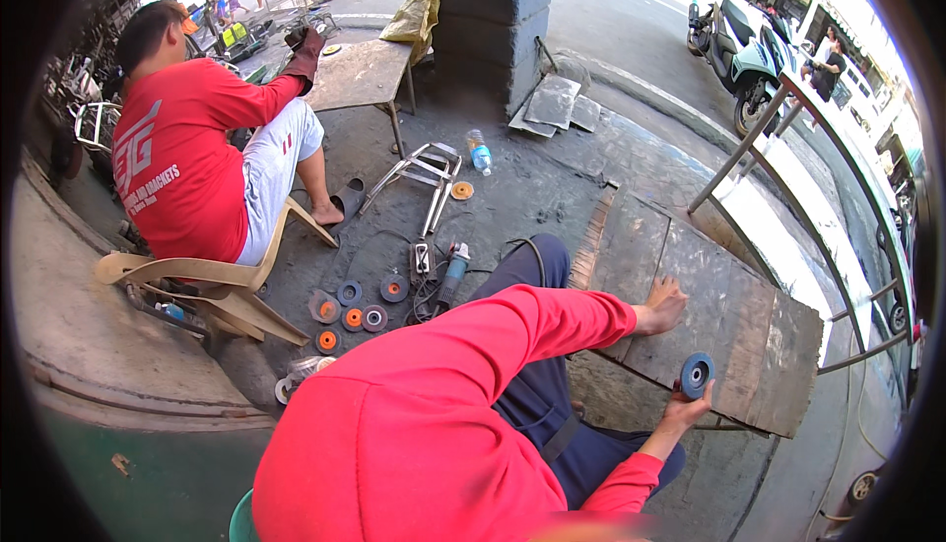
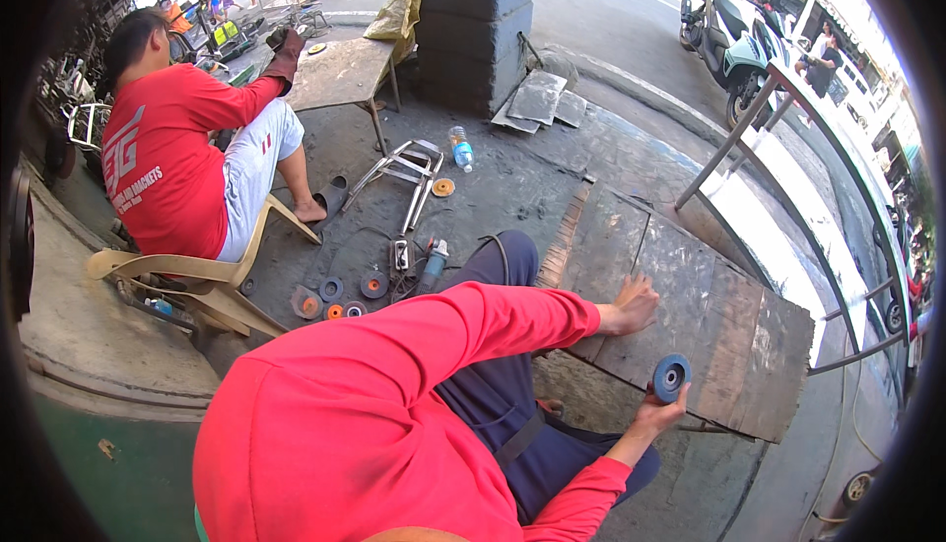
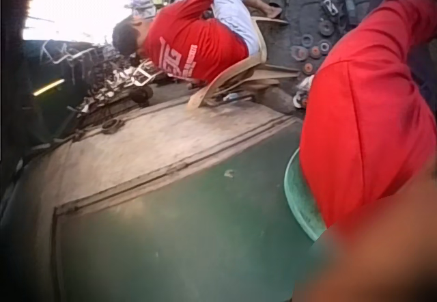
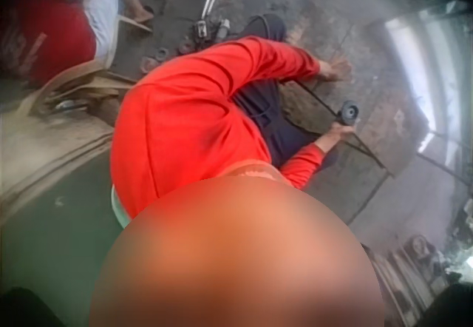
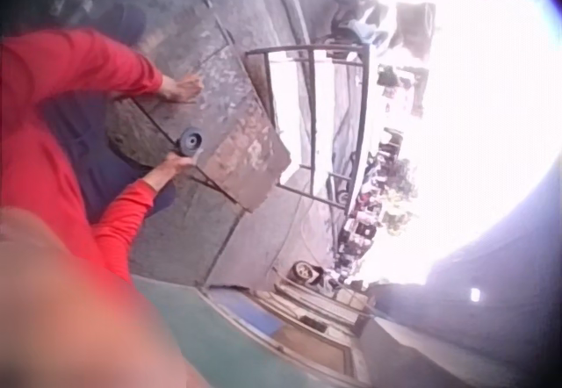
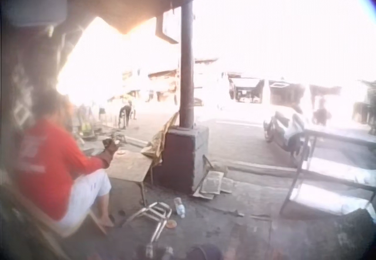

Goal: The person sits on the ground and assembles an angle grinder by attaching a grinding disc and securing it with a nut. They then connect the power cord to the tool and adjust the cord, preparing the grinder for use.

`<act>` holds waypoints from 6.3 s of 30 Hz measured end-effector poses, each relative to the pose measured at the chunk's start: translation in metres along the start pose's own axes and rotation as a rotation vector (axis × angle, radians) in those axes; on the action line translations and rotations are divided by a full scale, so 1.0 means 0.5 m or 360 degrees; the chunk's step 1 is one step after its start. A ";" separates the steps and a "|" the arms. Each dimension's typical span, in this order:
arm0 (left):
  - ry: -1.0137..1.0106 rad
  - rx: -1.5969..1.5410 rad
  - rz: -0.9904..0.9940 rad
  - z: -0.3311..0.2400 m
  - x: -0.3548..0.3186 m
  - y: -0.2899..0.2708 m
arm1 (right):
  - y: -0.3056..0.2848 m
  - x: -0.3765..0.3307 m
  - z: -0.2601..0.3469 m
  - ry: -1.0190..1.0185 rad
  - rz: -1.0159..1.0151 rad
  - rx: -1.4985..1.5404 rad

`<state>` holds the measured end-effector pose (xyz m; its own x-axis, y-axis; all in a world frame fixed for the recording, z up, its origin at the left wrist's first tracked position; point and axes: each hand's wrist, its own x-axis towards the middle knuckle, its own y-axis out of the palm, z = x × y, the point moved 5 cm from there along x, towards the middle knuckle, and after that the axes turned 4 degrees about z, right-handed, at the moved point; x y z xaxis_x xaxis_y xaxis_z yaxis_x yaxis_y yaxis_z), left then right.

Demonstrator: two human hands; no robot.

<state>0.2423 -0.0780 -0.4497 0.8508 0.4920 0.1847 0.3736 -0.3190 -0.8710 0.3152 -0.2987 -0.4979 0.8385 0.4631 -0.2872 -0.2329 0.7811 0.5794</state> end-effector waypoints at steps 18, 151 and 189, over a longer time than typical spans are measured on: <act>0.0077 0.0111 0.0042 -0.022 0.027 -0.008 | -0.006 0.010 -0.005 0.0045 -0.0021 -0.0023; -0.2835 -0.0691 -0.0025 0.595 -1.486 -0.030 | -0.079 -0.014 0.057 0.0005 -0.0168 -0.2219; -0.2879 -0.0946 -0.0301 0.804 -1.076 0.306 | -0.020 -0.007 0.231 -0.0308 -0.0162 -0.2964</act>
<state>-0.3069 -0.0660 -0.8652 -0.4086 0.5574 -0.7228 0.7955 -0.1707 -0.5814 0.3715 -0.3565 -0.4145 0.8877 0.4480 -0.1067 -0.2418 0.2564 -0.9358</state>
